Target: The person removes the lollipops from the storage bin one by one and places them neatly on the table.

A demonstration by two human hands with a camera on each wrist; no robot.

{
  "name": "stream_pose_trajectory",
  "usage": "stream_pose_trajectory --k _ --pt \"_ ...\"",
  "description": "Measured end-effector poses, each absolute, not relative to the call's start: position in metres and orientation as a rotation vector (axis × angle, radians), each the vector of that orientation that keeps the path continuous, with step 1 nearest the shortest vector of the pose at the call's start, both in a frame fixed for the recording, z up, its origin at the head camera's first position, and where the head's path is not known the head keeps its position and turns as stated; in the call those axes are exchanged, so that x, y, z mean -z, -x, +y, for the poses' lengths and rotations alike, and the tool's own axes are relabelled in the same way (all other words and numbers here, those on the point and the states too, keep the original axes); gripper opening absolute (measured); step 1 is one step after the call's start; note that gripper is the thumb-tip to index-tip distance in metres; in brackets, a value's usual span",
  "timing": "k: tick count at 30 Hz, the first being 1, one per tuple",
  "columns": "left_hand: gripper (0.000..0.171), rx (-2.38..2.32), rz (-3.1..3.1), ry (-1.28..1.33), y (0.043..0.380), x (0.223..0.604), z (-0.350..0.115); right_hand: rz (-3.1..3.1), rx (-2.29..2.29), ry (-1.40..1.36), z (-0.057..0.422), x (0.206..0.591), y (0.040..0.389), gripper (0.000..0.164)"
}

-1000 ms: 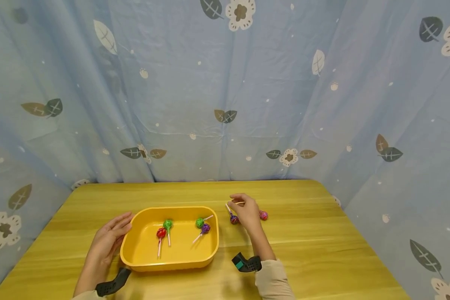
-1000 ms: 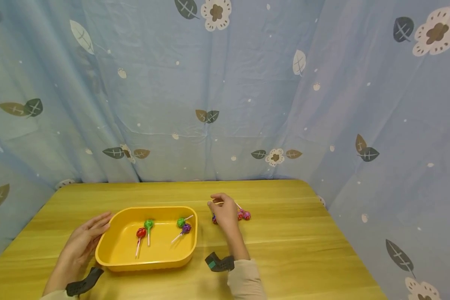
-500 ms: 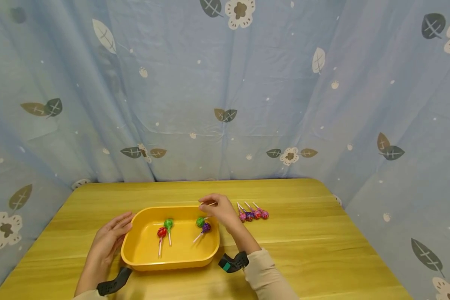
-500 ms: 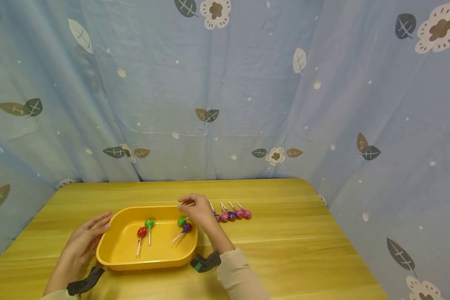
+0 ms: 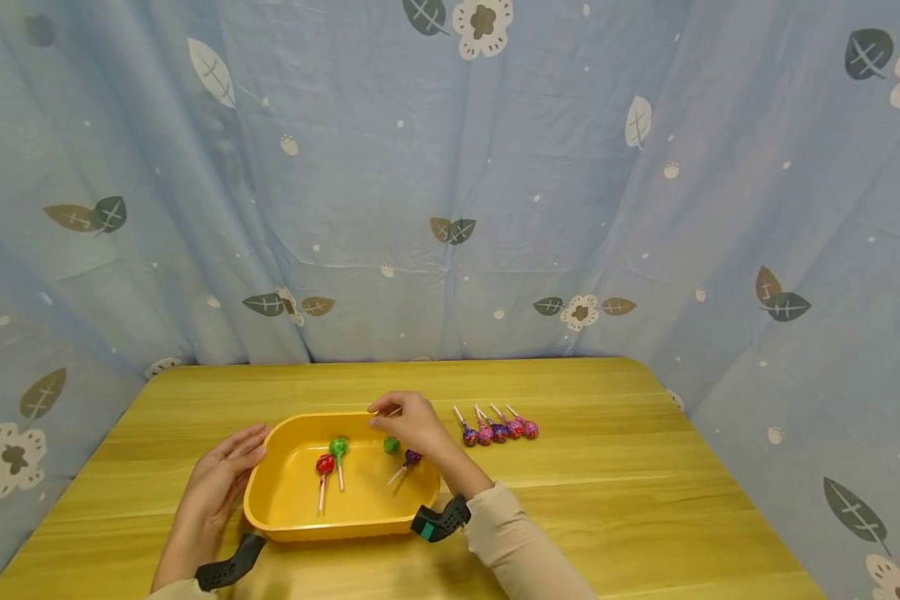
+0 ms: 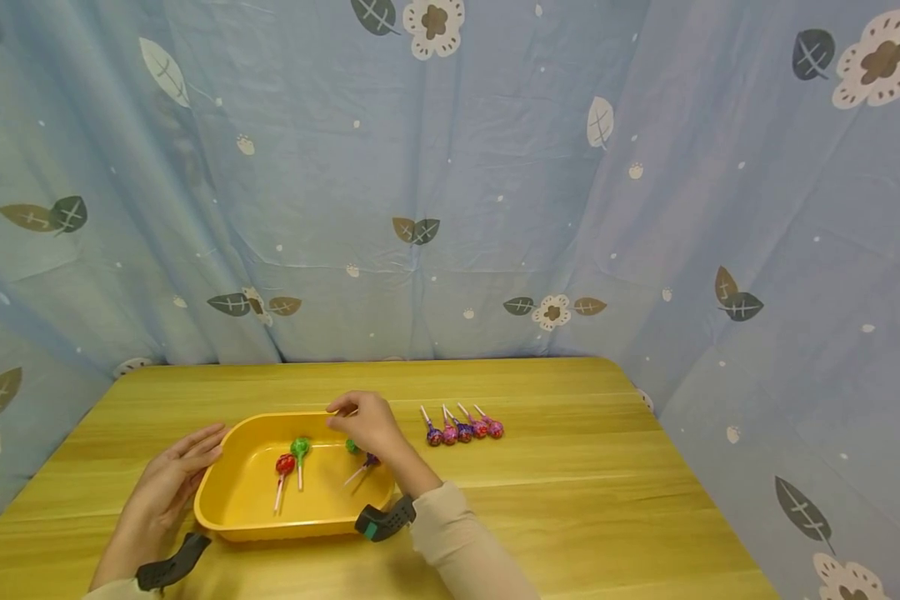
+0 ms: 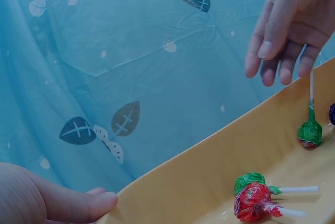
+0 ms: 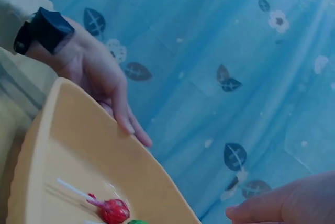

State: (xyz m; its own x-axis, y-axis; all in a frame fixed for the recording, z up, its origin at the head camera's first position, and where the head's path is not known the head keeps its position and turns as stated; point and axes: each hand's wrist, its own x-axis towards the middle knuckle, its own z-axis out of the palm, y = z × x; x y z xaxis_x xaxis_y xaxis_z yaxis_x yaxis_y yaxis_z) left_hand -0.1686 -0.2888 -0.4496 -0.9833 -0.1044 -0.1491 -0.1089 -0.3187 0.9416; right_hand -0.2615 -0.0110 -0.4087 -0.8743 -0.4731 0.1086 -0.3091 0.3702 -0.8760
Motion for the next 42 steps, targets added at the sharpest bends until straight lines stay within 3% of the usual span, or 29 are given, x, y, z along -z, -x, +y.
stream_pose_trajectory --k 11,29,42 --pt "0.028 -2.507 1.848 0.314 0.168 0.448 -0.288 2.431 1.319 0.809 -0.044 0.409 0.253 0.016" --pt "0.027 -2.474 1.924 0.274 0.168 0.45 -0.289 2.357 1.262 0.569 -0.086 0.426 0.253 0.004" --pt "0.029 -2.501 1.903 0.258 0.168 0.45 -0.288 2.588 0.942 0.739 -0.098 0.432 0.246 0.008"
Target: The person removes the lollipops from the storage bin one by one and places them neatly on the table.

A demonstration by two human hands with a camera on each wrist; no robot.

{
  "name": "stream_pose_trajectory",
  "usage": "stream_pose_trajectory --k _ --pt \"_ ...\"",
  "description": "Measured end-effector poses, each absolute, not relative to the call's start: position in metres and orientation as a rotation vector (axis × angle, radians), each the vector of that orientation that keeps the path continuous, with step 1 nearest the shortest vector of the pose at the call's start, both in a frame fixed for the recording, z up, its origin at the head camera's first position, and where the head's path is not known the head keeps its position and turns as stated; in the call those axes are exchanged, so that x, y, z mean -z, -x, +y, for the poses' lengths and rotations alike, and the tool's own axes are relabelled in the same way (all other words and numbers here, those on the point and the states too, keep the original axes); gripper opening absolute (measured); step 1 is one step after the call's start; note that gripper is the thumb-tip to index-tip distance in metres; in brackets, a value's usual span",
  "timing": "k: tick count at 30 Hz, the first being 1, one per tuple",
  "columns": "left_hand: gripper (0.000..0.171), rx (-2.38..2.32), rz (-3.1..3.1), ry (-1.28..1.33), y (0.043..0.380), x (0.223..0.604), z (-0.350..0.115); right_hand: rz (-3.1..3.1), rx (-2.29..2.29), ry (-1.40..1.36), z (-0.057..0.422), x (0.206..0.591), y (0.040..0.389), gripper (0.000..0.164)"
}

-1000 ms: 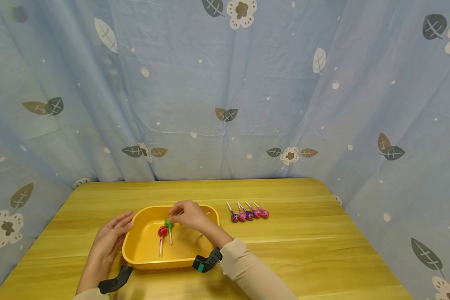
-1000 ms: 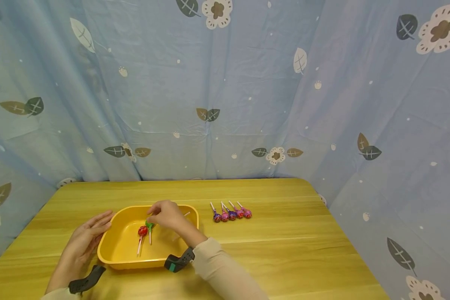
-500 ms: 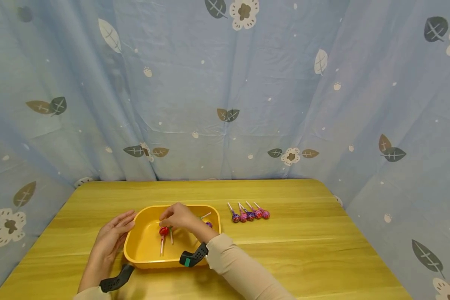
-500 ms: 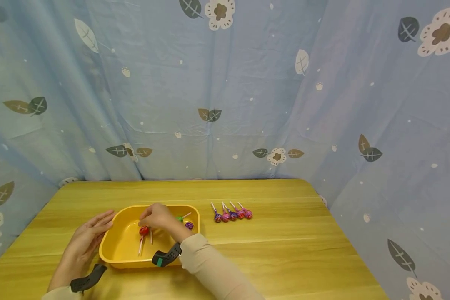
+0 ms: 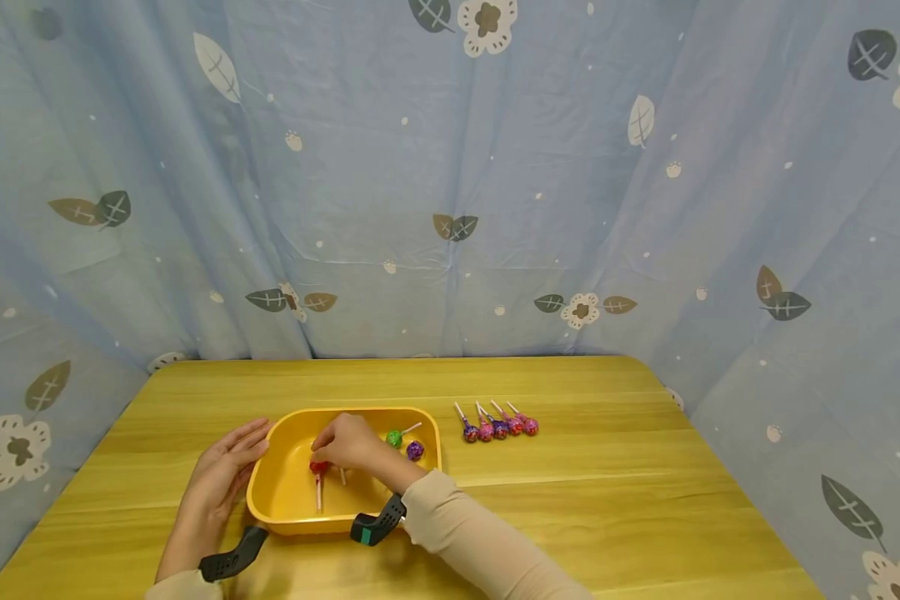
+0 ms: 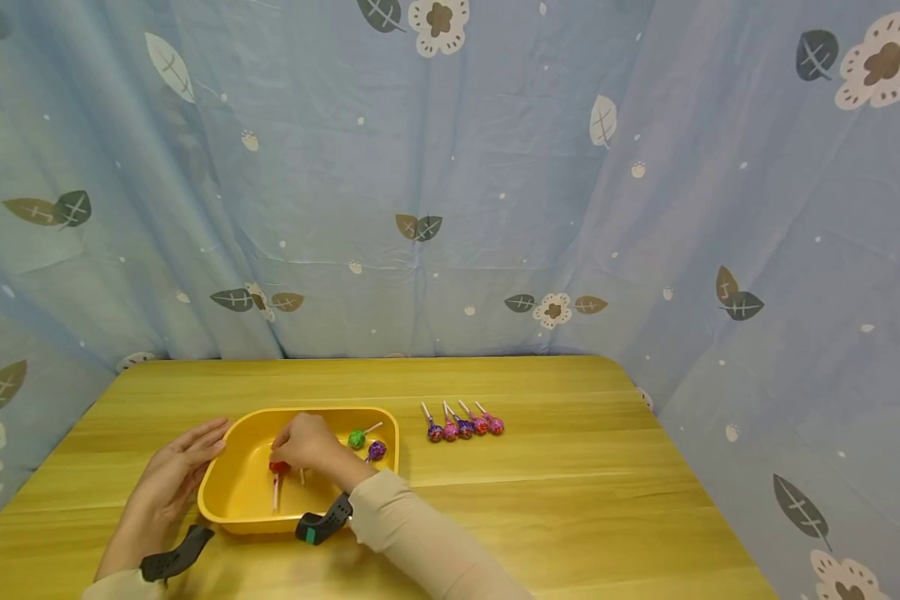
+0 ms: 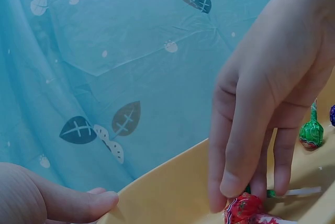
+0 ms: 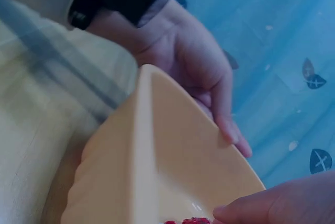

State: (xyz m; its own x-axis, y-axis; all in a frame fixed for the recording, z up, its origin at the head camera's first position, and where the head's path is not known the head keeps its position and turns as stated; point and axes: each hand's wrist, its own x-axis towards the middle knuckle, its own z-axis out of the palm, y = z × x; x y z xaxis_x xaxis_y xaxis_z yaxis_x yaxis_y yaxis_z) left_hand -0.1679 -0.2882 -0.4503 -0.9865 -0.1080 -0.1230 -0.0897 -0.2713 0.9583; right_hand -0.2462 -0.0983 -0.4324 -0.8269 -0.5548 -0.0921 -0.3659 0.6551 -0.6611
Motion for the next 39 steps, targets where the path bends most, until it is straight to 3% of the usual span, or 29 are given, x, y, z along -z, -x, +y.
stream_pose_trajectory --k 7,24,39 --pt "0.029 2.486 -1.88 -0.224 0.168 0.451 -0.289 2.734 0.584 0.966 -0.104 0.435 0.243 0.012" --pt "0.034 2.528 -1.843 -0.278 0.168 0.451 -0.289 2.706 0.601 0.896 -0.099 0.434 0.243 0.003" --pt "0.03 2.525 -1.857 -0.283 0.168 0.449 -0.289 2.477 1.081 0.852 -0.061 0.427 0.245 0.012"
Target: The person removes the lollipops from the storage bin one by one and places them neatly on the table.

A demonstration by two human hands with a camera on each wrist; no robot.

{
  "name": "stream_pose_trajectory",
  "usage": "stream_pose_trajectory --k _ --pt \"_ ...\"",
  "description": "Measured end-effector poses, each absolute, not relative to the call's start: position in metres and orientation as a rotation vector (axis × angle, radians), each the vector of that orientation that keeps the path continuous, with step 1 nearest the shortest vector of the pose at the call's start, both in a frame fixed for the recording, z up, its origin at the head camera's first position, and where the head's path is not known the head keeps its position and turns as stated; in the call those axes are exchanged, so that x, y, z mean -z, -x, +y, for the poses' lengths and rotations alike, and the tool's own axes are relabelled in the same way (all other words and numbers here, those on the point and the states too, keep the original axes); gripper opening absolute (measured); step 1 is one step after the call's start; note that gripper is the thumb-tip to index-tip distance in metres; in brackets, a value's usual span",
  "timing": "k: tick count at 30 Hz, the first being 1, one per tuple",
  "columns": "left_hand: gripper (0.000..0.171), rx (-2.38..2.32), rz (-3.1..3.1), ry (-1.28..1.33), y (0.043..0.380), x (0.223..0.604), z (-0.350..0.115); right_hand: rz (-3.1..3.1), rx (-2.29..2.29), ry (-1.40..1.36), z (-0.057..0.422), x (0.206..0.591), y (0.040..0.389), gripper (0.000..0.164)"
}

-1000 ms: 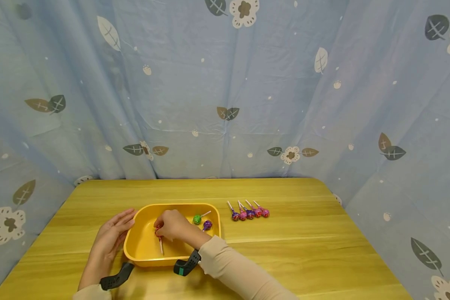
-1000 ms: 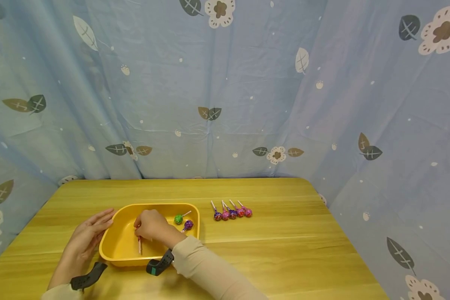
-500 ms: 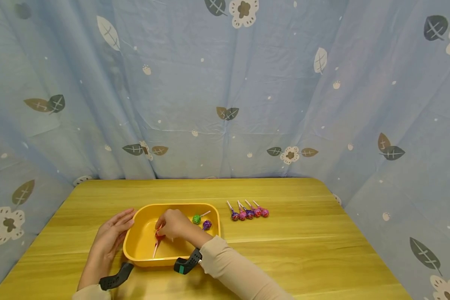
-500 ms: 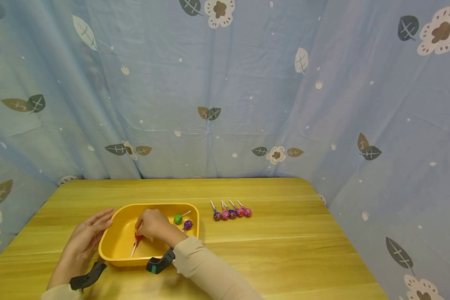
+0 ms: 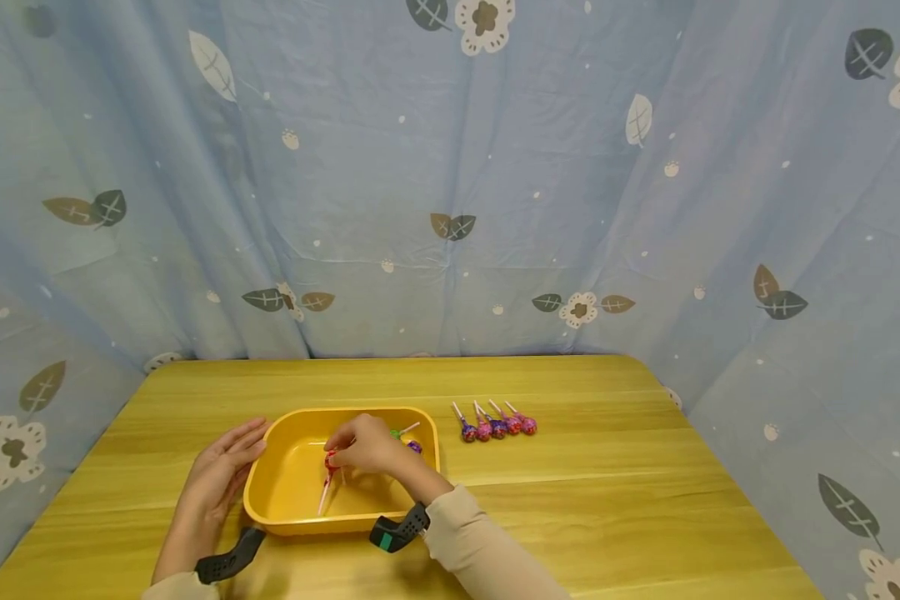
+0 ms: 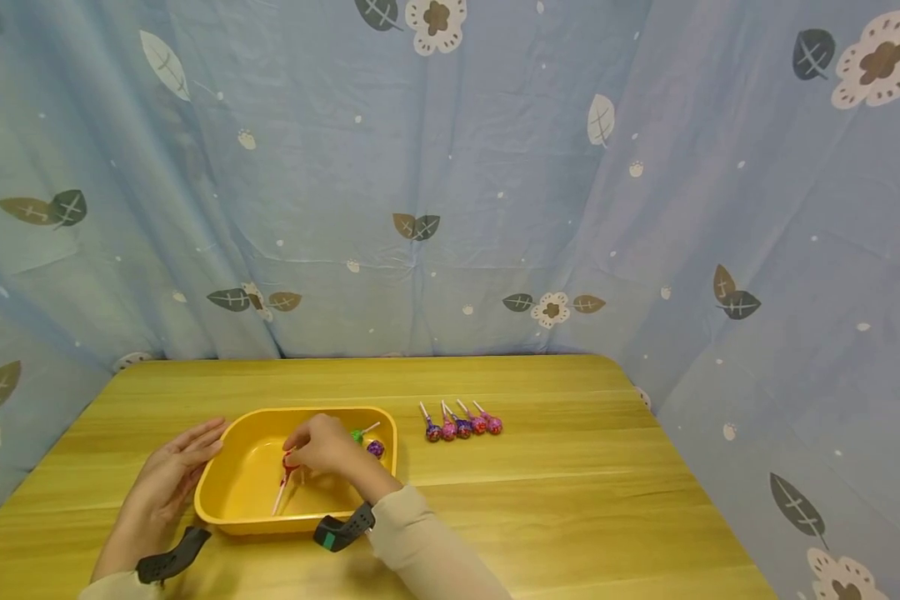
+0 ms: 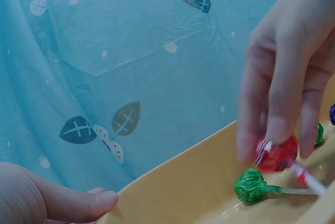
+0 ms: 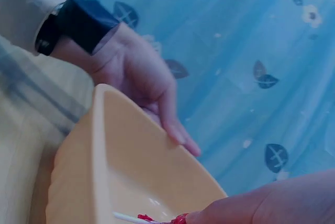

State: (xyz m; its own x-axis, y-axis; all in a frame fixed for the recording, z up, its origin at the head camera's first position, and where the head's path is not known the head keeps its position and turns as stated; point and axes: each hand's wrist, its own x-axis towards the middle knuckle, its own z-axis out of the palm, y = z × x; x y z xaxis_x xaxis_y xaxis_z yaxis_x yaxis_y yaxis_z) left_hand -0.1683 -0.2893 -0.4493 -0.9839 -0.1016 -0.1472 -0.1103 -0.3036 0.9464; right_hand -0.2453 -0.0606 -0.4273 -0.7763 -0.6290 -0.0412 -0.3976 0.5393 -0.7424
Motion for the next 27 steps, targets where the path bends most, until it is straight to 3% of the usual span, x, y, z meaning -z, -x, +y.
stream_pose_trajectory --k 5,27 --pt "0.031 -2.512 1.873 0.258 0.167 0.449 -0.29 2.449 1.199 0.798 -0.04 0.424 0.245 0.024" --pt "0.028 -2.495 1.859 0.293 0.169 0.448 -0.289 2.286 1.626 0.54 0.025 0.415 0.253 0.025"
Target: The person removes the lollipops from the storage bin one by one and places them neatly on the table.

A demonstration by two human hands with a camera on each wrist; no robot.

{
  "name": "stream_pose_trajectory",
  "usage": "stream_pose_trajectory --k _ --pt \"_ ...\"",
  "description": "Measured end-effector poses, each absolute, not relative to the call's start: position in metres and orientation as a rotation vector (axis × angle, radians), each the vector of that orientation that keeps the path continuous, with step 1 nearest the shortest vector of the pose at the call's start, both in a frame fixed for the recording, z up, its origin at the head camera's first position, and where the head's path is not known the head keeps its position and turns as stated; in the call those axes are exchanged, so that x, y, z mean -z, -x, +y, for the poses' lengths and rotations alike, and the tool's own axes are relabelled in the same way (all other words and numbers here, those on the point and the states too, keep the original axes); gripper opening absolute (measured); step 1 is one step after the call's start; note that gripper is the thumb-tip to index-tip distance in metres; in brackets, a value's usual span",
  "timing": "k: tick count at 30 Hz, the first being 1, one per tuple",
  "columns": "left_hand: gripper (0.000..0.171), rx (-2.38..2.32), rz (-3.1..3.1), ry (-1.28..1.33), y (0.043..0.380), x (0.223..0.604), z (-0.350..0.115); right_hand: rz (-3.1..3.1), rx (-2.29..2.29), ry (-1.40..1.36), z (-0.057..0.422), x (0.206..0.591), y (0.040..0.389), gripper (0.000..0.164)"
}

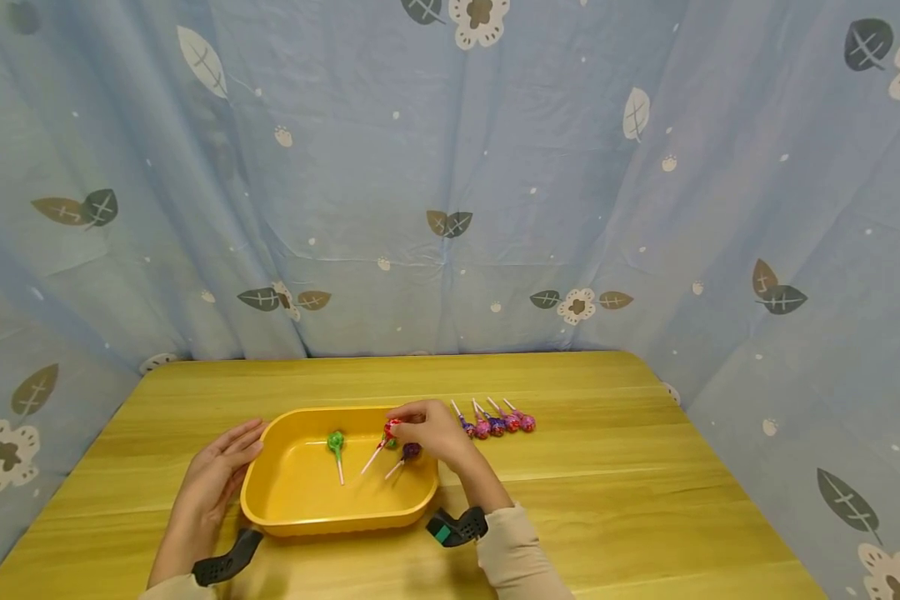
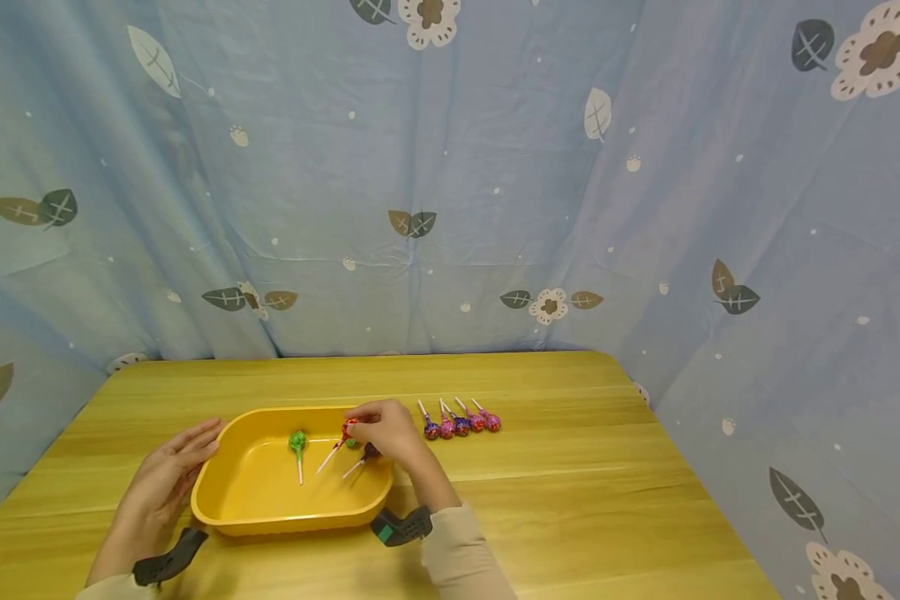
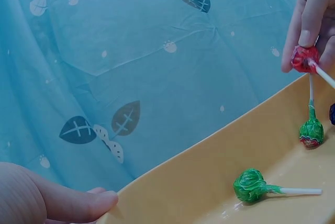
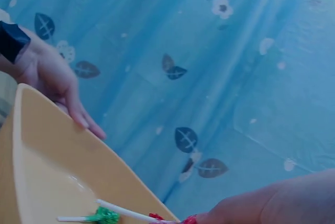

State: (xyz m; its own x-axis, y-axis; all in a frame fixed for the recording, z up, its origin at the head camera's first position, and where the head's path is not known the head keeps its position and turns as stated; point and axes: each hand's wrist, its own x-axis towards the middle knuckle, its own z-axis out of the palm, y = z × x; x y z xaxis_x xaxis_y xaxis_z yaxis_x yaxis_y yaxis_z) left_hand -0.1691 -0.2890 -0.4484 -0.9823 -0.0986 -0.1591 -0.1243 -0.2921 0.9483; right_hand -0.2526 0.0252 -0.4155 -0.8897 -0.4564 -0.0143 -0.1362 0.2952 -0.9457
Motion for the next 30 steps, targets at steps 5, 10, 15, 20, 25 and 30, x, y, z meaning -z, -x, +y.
stream_pose_trajectory --k 5,10,15,20,25,30 --pt "0.029 -2.502 1.859 0.287 0.17 0.448 -0.289 2.29 1.714 0.476 0.035 0.414 0.256 0.024" --pt "0.03 -2.507 1.859 0.289 0.17 0.448 -0.289 2.269 1.781 0.455 0.043 0.416 0.26 0.025" --pt "0.03 -2.504 1.843 0.292 0.17 0.449 -0.29 2.235 1.803 0.419 0.052 0.418 0.258 0.027" --pt "0.03 -2.495 1.841 0.282 0.17 0.45 -0.291 2.241 1.817 0.411 0.06 0.418 0.259 0.027" --pt "0.03 -2.507 1.823 0.277 0.17 0.451 -0.291 2.284 1.814 0.371 0.071 0.417 0.262 0.03" --pt "0.029 -2.519 1.809 0.278 0.171 0.451 -0.291 2.236 1.903 0.34 0.082 0.418 0.268 0.033"
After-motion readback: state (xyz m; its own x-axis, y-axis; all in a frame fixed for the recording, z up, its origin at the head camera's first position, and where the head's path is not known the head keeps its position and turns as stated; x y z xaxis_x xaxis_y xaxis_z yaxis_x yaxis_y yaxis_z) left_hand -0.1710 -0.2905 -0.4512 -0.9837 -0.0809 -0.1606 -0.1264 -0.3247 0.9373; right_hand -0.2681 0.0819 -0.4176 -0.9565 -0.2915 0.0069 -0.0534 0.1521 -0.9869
